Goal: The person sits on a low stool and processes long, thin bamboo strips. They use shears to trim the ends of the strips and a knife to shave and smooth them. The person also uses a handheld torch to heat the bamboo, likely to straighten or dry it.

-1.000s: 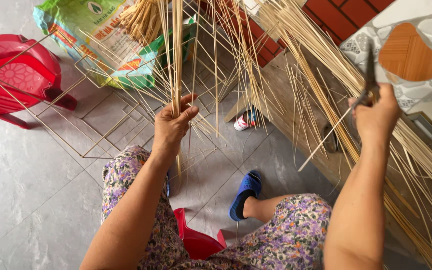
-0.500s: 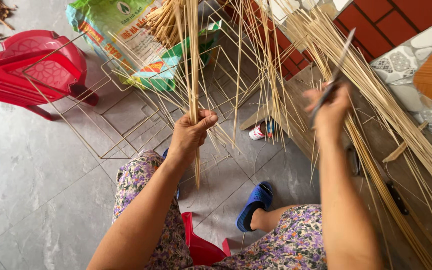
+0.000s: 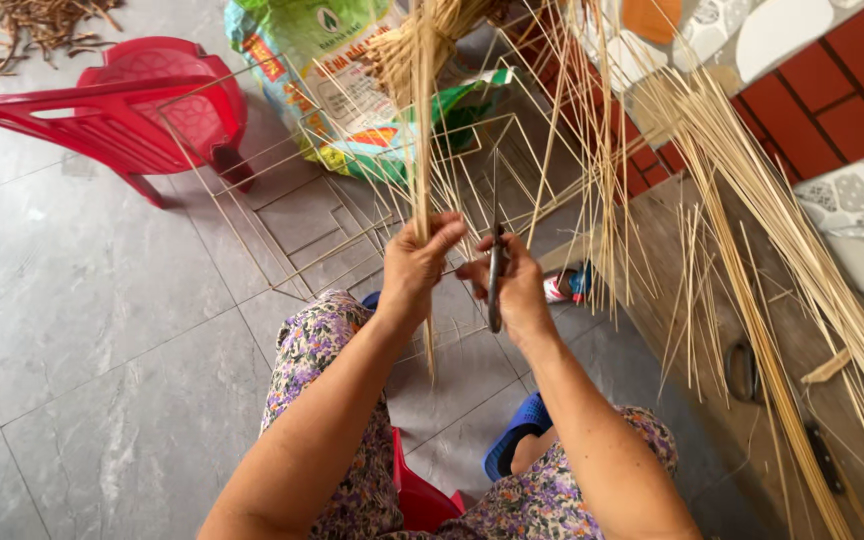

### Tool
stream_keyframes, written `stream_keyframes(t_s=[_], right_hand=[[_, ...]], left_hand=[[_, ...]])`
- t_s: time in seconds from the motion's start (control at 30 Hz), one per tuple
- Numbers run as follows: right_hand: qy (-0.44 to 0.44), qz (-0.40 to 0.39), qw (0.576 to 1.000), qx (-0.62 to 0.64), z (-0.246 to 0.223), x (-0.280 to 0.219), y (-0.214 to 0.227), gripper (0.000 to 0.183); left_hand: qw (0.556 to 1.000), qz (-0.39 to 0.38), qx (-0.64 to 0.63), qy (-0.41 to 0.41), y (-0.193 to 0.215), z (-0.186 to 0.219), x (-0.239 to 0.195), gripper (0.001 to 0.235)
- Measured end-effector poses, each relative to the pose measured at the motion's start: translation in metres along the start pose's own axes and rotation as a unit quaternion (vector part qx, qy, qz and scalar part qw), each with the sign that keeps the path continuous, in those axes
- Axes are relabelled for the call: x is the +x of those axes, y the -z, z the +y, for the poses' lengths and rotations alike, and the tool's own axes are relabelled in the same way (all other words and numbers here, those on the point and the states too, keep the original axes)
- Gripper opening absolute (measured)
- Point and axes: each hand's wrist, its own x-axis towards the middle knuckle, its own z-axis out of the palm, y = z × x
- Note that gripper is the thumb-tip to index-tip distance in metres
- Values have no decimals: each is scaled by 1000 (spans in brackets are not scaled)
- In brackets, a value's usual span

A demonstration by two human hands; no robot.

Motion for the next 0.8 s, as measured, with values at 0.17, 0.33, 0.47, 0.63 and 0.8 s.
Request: stream_keyframes(t_s=[0.17,0.33,0.47,0.63,0.8], right_hand=[[19,32,989,-142,20,65,30,37],[57,80,938,-332,36,101,32,40],[85,100,899,-417,31,108,21,36],[161,96,944,-271,7,88,3,32],[106,38,992,-50,-28,39,-16,24]], left_hand=[[989,123,-75,-46,24,30,4,28],[987,102,-76,-97,41,18,16,30],[989,75,-74,-107,49,5,26,26],[994,51,-47,-87,46,2,27,19],[999,-24,-36,2,30,-8,16,18]])
